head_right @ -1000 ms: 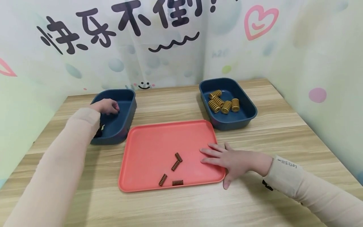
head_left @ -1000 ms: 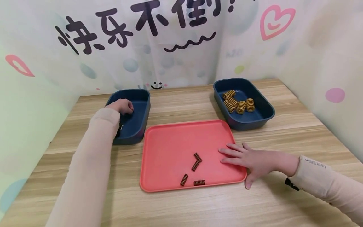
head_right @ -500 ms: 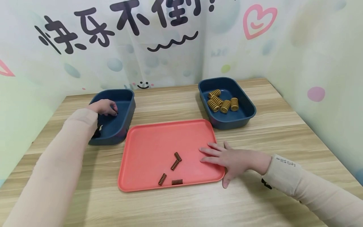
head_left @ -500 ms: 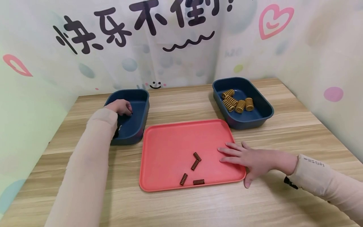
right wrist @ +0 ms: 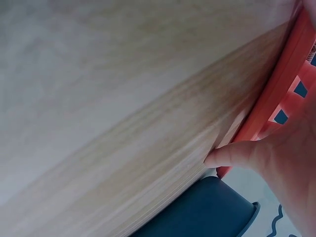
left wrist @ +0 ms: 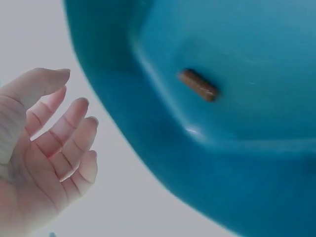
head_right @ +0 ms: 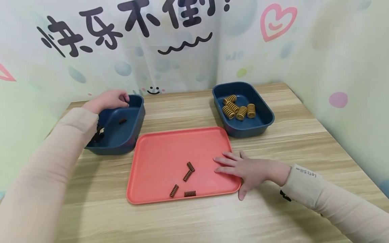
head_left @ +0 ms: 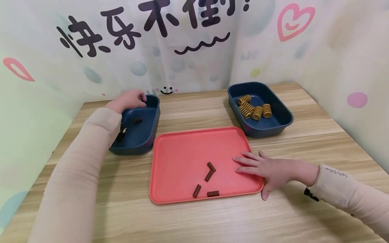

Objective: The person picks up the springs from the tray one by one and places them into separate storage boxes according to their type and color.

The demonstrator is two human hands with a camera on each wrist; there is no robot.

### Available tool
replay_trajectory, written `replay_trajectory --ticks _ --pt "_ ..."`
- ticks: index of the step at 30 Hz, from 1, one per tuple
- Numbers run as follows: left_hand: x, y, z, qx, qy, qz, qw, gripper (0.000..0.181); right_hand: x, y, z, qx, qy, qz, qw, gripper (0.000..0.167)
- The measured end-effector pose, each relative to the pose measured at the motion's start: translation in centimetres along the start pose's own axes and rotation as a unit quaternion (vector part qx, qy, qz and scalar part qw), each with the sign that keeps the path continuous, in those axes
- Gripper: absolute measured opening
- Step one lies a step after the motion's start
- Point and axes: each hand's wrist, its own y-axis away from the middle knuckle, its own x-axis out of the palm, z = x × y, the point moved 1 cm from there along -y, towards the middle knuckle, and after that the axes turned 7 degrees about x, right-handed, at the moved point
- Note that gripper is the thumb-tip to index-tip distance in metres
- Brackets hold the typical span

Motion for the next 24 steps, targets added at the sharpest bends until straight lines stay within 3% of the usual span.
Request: replay_trajectory --ticks 7,11,15,18,24 --pt "-0.4 0.0 -4.9 0.049 -0.067 -0.002 0.9966 0.023 0.0 0.0 0.0 0.008 -0.001 0.007 0.9999 0.093" --pt "0.7 0.3 -8.2 0.081 -0.072 0.008 0.9941 0.024 0.0 -0.1 0.0 0.008 0.003 0.008 0.9999 0.093" --pt "2.7 0.6 -11.4 0.130 -0.073 0.027 0.9885 0.022 0.0 -0.1 0.0 0.003 0.008 0.005 0.9999 0.094" --pt "4.6 0.9 -13.5 0.187 -0.070 0.041 0.9790 0.021 0.0 -0.1 0.0 0.004 0.006 0.005 1.0000 0.094" --pt "8.3 2.1 -17.2 0.310 -0.066 0.065 0.9463 0.022 0.0 -0.1 -0.1 0.002 0.006 0.005 1.0000 0.094"
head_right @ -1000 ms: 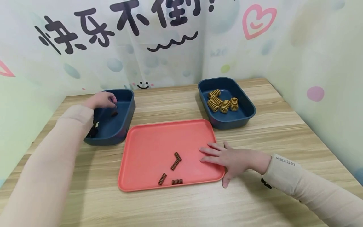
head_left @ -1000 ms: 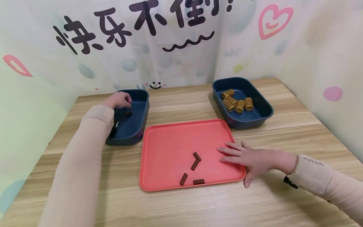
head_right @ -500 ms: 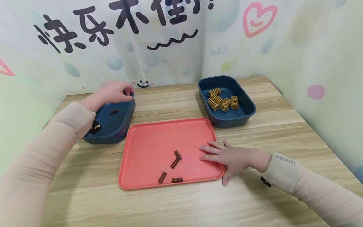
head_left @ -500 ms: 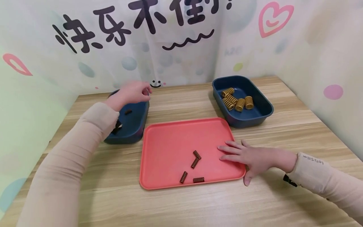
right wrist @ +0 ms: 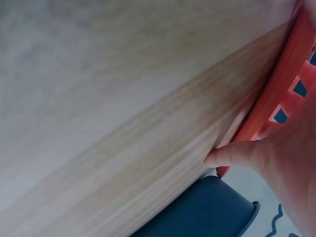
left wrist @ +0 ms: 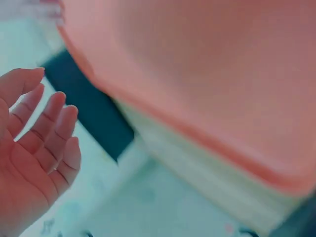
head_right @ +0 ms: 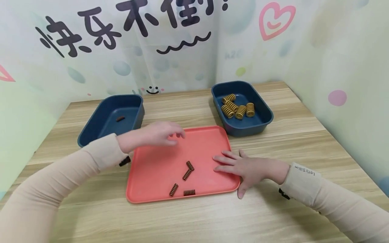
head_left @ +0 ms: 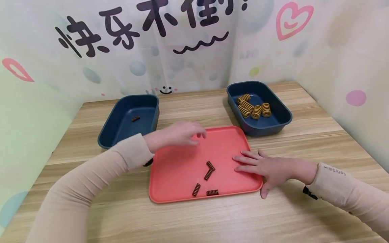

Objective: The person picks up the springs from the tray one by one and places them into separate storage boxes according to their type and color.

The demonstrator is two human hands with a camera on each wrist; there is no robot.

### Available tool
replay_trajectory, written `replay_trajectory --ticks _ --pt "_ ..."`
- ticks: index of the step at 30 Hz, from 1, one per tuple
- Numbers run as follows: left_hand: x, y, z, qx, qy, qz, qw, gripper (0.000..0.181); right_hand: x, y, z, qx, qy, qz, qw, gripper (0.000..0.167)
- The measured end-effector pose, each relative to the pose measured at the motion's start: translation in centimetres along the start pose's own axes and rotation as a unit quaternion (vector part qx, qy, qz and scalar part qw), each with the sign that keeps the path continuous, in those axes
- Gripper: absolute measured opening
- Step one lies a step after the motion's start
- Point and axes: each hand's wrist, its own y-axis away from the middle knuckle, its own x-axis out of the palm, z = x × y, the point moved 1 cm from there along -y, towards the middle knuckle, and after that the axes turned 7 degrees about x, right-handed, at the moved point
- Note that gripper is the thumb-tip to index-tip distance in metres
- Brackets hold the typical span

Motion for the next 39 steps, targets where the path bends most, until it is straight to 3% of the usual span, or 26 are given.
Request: replay_trajectory --ticks 4,8,11,15,21,31,39 --pt "1.9 -0.7 -1.8 0.090 -0.003 0.022 0.9957 0.023 0.0 0.0 -0.1 -0.001 0.004 -0.002 1.0000 0.094" --pt "3.6 -1.1 -2.7 0.170 -0.069 0.048 0.9818 0.025 0.1 0.0 -0.1 -0.002 0.004 -0.003 1.0000 0.094" --pt "4.4 -1.3 -2.9 0.200 -0.118 0.059 0.9708 0.025 0.1 0.0 0.0 -0.004 0.005 -0.003 1.0000 0.094" --pt "5.1 -1.3 -3.0 0.201 -0.134 0.063 0.9683 0.023 0.1 0.0 -0.1 -0.005 0.007 -0.006 0.9999 0.094" --pt "5.4 -1.3 -3.0 0.175 -0.126 0.069 0.9740 0.023 0.2 0.0 -0.1 -0.006 0.005 -0.007 0.9999 0.094" --pt "5.4 -1.4 -2.8 0.157 -0.084 0.076 0.9811 0.020 0.2 0.0 -0.2 -0.001 0.005 -0.005 1.0000 0.094" --pt "5.3 -1.2 -3.0 0.135 -0.084 0.073 0.9846 0.013 0.2 0.0 -0.1 -0.001 0.008 -0.006 1.0000 0.094"
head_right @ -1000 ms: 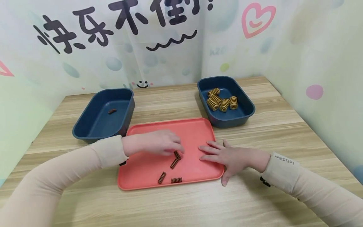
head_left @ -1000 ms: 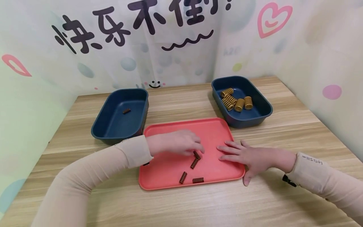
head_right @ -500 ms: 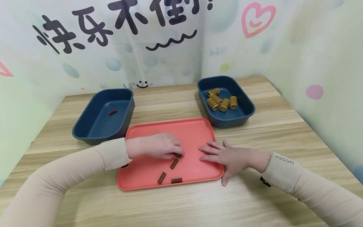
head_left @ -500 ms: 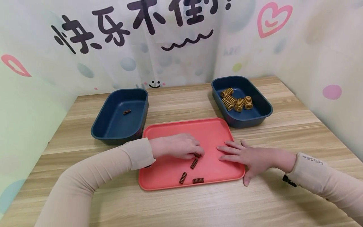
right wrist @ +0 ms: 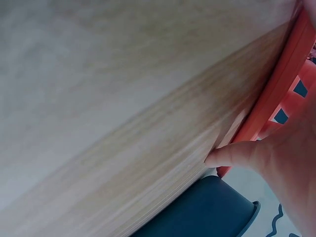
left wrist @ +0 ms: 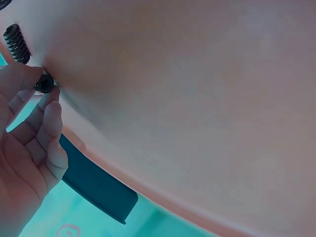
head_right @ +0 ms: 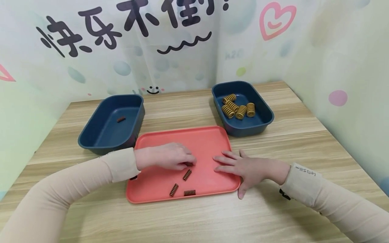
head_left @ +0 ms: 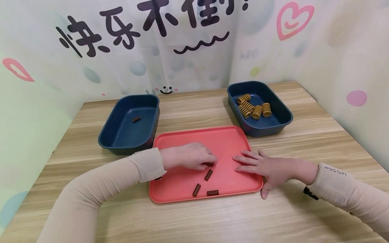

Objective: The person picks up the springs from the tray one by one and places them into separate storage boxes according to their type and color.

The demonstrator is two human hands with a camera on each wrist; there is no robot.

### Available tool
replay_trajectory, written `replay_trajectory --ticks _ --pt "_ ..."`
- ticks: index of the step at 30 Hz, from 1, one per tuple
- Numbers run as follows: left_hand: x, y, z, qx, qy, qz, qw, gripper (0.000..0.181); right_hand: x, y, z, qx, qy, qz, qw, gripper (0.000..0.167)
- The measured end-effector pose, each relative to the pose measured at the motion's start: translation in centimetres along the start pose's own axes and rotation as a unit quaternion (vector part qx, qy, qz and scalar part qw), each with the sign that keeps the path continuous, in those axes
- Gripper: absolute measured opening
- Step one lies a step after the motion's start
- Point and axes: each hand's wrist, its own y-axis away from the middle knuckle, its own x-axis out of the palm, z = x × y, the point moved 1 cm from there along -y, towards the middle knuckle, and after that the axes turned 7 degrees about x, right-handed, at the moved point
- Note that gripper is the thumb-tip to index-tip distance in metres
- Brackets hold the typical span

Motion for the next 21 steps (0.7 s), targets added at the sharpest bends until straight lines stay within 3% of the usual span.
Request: replay_trajectory --ticks 9,16,21 --pt "-0.6 0.7 0.0 -0.039 0.038 -0.008 0.9985 0.015 0.0 0.0 -0.1 0.007 -0.008 0.003 0.9999 0.094" --pt "-1.6 1.7 0.4 -0.062 0.012 -0.032 0.9975 0.021 0.0 0.0 -0.3 0.005 0.002 -0.001 1.0000 0.095" --pt "-2.4 2.6 1.0 -0.073 -0.014 -0.068 0.9949 0.019 0.2 0.0 -0.4 0.002 -0.001 -0.002 1.0000 0.095"
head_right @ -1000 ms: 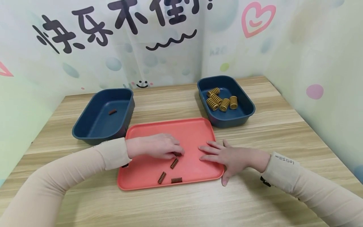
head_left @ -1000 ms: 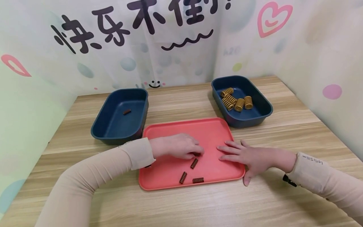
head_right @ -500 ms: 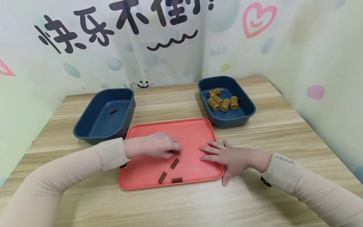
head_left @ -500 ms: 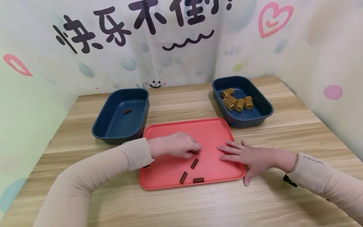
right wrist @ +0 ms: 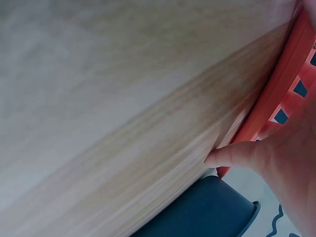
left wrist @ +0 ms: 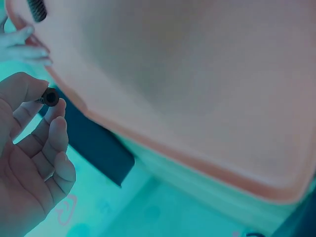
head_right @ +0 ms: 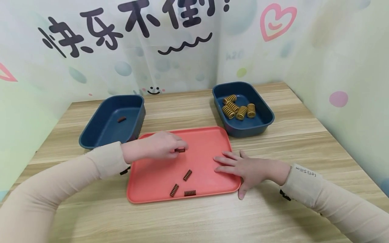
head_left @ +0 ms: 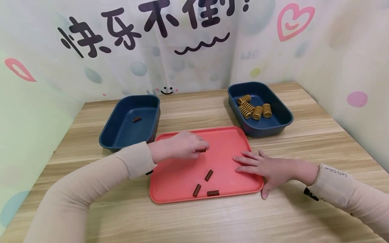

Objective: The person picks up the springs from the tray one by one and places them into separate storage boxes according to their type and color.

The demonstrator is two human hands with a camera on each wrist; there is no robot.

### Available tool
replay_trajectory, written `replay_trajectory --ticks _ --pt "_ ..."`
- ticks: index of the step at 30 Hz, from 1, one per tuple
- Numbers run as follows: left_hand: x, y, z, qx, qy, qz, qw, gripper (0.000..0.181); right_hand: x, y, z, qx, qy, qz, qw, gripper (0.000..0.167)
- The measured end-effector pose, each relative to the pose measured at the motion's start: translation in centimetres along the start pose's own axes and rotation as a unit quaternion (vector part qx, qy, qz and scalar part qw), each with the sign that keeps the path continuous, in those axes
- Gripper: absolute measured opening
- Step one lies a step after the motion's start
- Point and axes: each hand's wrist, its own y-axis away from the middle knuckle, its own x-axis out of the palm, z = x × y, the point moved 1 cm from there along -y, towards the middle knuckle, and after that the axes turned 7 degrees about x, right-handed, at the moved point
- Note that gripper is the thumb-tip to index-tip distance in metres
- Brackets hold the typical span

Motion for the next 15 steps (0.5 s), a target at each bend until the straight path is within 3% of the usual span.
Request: replay_trajectory --ticks 6,15 --pt "-1.5 1.1 1.2 -0.025 -0.024 -0.038 0.9987 0.017 0.0 0.0 0.0 -0.010 0.000 -0.008 0.9999 0.094" --pt "-3.7 2.9 2.7 -0.099 0.001 -0.036 0.9944 0.019 -0.1 0.0 0.2 -0.009 -0.005 -0.004 0.9999 0.094"
